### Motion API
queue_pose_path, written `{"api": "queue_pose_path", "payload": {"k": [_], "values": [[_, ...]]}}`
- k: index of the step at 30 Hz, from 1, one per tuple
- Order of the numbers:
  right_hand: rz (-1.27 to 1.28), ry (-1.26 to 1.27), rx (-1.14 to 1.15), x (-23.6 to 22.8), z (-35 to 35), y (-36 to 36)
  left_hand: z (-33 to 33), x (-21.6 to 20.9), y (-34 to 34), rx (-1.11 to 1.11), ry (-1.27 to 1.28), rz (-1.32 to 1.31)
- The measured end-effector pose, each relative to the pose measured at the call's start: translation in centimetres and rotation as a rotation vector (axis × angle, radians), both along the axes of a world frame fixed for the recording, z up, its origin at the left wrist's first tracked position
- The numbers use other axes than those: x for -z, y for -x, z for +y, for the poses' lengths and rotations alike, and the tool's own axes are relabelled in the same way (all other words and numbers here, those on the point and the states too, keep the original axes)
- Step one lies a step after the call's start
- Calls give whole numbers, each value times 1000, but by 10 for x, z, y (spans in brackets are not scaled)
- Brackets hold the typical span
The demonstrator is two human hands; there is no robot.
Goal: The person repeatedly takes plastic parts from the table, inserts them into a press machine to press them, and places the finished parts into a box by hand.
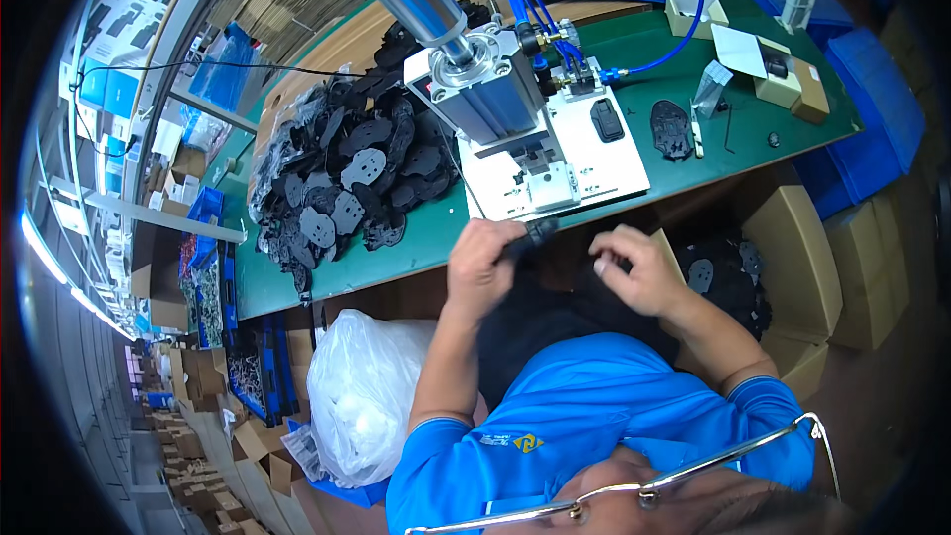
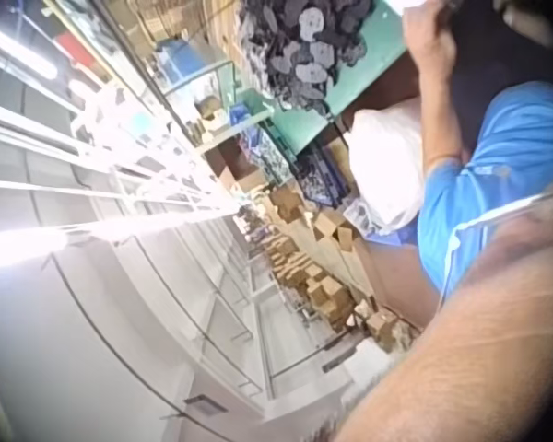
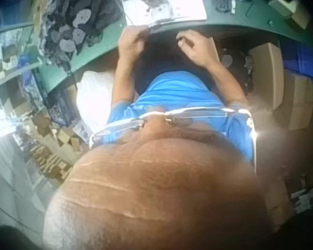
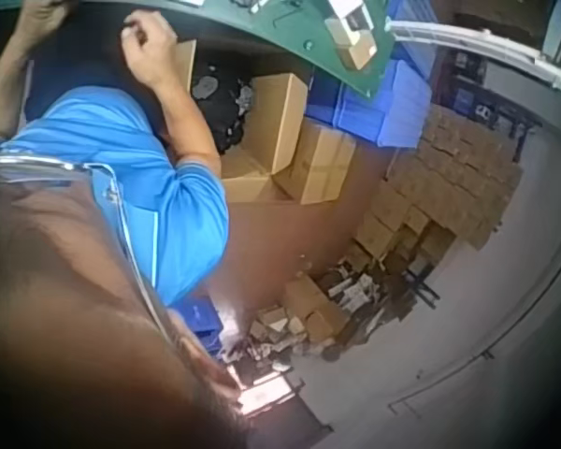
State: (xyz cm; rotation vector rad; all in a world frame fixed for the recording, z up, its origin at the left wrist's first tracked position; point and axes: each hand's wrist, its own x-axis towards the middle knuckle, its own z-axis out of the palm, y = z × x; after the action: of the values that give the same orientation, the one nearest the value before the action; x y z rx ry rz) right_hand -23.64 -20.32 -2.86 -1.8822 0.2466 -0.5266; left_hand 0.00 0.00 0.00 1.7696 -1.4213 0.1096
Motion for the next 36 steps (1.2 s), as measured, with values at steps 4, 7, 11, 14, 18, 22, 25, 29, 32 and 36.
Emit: {"api": "queue_pose_path", "payload": {"k": [4, 7, 11, 14, 18, 22, 25, 29, 32, 36], "values": [[-173, 231, 224, 0, -13, -23, -45, 10, 2, 50, 147, -380], [-220, 400, 240, 0, -14, -45, -52, 24, -8, 3, -22, -453], [-186, 624, 162, 15, -20, -67, -47, 40, -8, 12, -57, -383], [-194, 683, 151, 24, -18, -74, -42, 40, -13, 44, -70, -263], [-216, 710, 205, 34, -14, -81, -39, 38, -17, 77, -57, -284], [-147, 700, 245, 36, -8, -80, -41, 40, -12, -16, -33, -347], [-167, 717, 287, 40, -4, -77, -41, 40, -2, -27, -104, -267], [-202, 721, 315, 40, 2, -76, -44, 43, 2, -42, -15, -350], [-186, 685, 328, 36, 5, -77, -47, 44, -1, -44, 10, -390], [-155, 680, 329, 34, 5, -78, -46, 41, 0, -52, 27, -392]]}}
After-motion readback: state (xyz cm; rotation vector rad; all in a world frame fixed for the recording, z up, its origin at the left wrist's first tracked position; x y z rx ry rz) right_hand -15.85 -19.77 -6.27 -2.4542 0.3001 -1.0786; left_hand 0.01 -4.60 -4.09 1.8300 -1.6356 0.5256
